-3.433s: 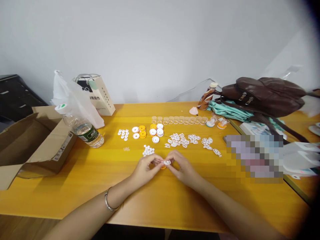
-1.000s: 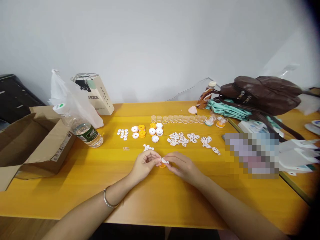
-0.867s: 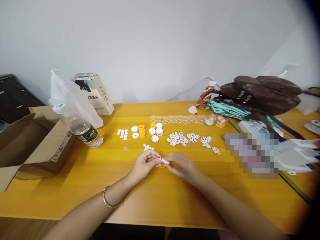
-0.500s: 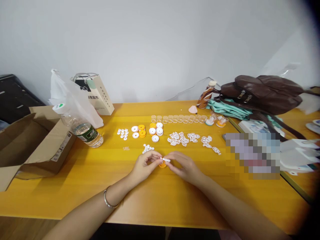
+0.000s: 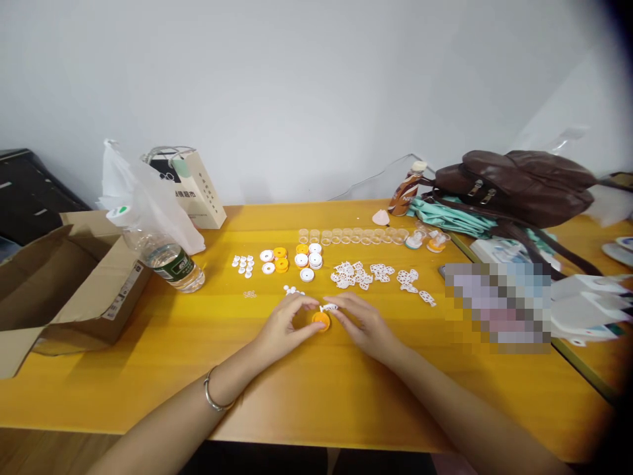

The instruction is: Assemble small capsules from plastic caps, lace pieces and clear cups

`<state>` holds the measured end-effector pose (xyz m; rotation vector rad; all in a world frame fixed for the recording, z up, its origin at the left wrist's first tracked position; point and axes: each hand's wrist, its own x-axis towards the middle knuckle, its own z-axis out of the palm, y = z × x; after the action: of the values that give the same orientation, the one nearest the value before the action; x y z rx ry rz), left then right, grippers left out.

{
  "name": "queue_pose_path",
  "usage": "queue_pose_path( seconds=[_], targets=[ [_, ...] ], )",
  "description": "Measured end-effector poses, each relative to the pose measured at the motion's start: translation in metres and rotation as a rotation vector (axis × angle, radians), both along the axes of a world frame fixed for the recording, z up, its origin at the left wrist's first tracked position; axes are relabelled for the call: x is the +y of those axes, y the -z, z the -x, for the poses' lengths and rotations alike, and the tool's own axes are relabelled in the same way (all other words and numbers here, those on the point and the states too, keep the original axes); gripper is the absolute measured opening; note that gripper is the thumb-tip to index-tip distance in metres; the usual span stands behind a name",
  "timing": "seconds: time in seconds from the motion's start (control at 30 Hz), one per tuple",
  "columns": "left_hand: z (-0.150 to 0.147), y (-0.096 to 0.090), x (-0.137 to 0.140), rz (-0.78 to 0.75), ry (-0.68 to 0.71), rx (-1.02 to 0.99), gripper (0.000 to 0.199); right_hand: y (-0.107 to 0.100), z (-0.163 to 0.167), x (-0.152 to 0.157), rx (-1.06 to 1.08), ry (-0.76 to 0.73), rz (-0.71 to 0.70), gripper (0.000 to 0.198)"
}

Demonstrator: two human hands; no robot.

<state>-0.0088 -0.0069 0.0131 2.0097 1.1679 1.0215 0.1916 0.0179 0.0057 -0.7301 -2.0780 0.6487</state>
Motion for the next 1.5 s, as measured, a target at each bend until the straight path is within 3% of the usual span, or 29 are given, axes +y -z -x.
queue_pose_path(
  seconds=[0.1, 0.23, 0.47, 0.77, 0.97, 1.5],
  targets=[
    [0.002, 0.002, 0.0, -0.027, 0.039, 0.134, 0.043, 0.003, -0.001, 0.001, -0.013, 0.009, 0.03, 0.026],
    [-0.001, 0.008, 0.001, 0.018, 0.053, 0.189, 0.034, 0.003, 0.0, 0.0, -0.045, 0.011, 0.098, 0.016],
    [-0.004, 0.008, 0.003, 0.022, 0.055, 0.181, 0.024, 0.0, 0.002, 0.001, -0.097, -0.093, 0.029, 0.018],
    [-0.004, 0.012, 0.004, 0.02, 0.04, 0.188, 0.024, 0.011, 0.005, 0.003, -0.07, -0.104, -0.042, 0.018],
    [-0.005, 0.012, 0.004, 0.017, 0.044, 0.173, 0.023, 0.007, 0.009, 0.001, -0.091, -0.085, -0.109, 0.016],
    [-0.007, 0.008, 0.003, 0.024, 0.032, 0.174, 0.021, 0.003, 0.012, -0.006, -0.118, -0.006, -0.014, 0.015]
  ],
)
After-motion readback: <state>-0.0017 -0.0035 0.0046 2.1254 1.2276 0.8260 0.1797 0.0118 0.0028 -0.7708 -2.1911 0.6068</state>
